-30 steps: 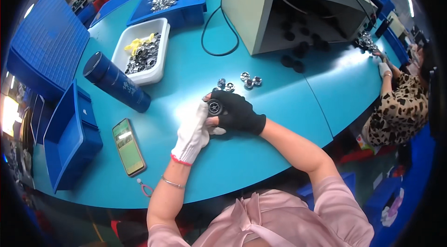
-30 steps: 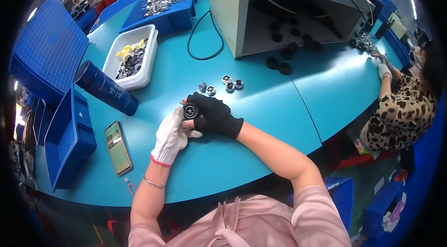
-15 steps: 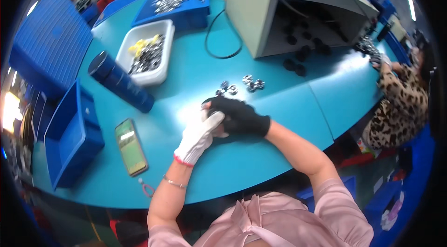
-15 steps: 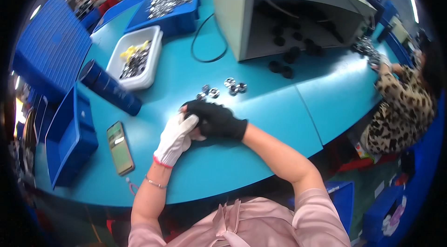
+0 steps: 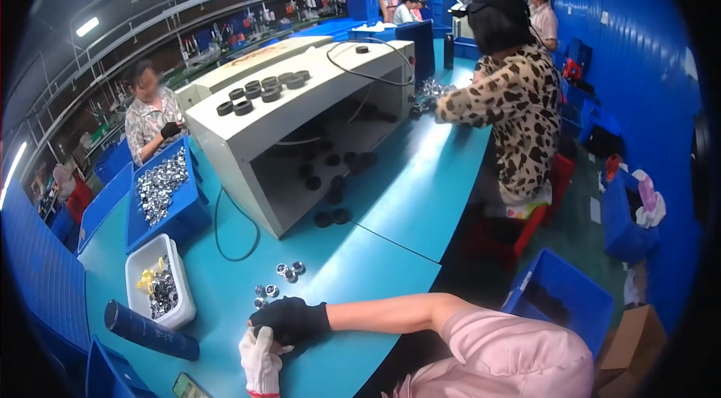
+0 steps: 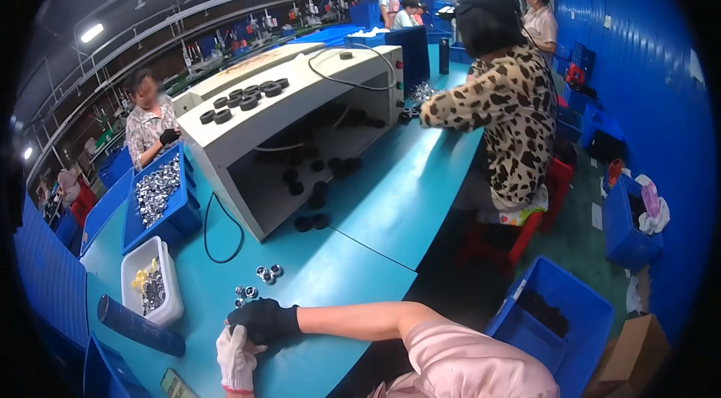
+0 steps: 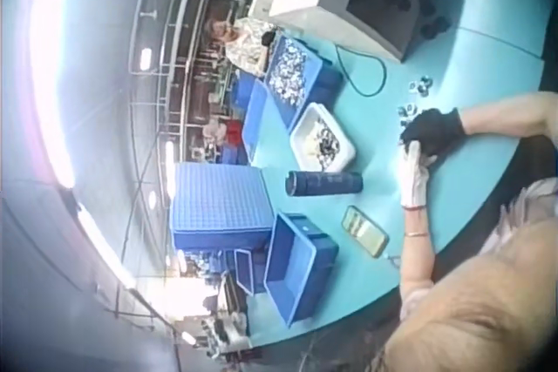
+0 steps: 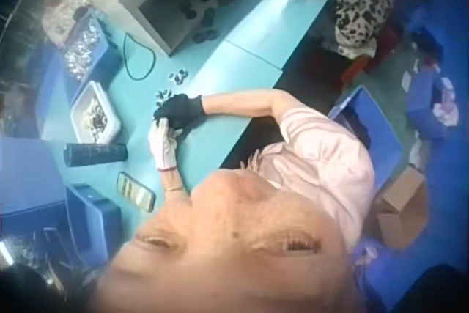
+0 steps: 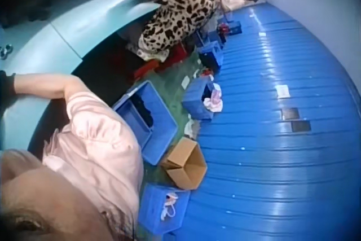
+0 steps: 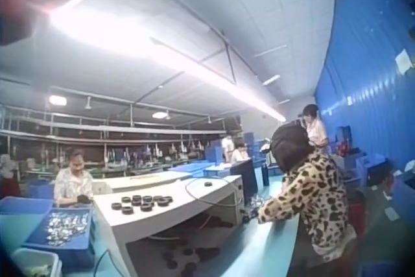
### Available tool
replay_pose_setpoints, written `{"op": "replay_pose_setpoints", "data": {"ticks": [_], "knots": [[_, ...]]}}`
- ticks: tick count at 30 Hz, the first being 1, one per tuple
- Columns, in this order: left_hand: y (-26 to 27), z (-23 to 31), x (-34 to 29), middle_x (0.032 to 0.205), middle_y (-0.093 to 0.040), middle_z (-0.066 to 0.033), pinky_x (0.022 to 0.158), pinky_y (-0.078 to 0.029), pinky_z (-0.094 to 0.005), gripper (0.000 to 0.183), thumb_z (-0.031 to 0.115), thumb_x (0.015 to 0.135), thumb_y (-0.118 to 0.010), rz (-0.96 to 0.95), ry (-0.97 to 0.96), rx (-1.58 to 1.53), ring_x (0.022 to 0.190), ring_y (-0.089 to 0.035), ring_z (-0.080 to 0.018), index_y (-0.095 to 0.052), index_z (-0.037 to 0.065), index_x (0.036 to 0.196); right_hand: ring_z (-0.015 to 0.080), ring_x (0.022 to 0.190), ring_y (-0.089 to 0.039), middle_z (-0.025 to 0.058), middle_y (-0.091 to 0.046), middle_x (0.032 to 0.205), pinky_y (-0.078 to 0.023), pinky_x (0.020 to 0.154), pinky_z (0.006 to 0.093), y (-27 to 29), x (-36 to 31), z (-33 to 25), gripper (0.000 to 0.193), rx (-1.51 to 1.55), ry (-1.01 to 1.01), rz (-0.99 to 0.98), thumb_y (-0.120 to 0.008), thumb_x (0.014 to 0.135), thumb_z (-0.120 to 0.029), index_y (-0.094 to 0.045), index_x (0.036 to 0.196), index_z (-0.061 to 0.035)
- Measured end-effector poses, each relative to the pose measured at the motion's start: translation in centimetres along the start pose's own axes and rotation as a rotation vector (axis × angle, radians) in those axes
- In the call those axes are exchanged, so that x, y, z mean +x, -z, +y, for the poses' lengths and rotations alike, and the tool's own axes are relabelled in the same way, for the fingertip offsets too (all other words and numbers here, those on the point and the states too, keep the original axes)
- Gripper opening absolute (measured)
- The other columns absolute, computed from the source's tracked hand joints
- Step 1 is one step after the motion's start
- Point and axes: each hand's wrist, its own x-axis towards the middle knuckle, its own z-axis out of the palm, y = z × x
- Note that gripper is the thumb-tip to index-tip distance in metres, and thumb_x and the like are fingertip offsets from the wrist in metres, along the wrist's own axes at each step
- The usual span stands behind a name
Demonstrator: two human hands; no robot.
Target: The person collects black rubber rings from the table and assembles them by fitting metal components into each ring by hand.
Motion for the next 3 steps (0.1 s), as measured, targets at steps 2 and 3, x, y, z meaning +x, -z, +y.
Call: {"op": "replay_pose_setpoints", "data": {"ticks": [2, 3], "knots": [[-0.23, 0.73, -0.36, 0.066, -0.049, -0.0081, 0.046, -0.055, -0.0365, 0.026, 0.017, 0.082, -0.058, 0.055, -0.045, 0.069, 0.049, -0.051, -0.0179, -0.052, -0.007, 0.088, 0.0299, 0.08, -0.062, 0.0087, -0.064, 0.09, -0.05, 0.066, 0.0387, -0.44, 0.38, -0.09, 0.04, -0.014, 0.026, -0.003, -0.066, 0.072, -0.022, -0.057, 0.109, -0.0113], [-0.05, 0.53, -0.62, 0.066, -0.049, -0.0081, 0.046, -0.055, -0.0365, 0.026, 0.017, 0.082, -0.058, 0.057, -0.032, 0.074, 0.049, -0.051, -0.0179, -0.052, -0.007, 0.088, 0.0299, 0.078, -0.063, 0.009, -0.064, 0.089, -0.05, 0.065, 0.0387, -0.77, 0.48, -0.16, 0.041, -0.043, 0.014, -0.01, -0.067, 0.071, -0.023, -0.057, 0.109, -0.0106]]}}
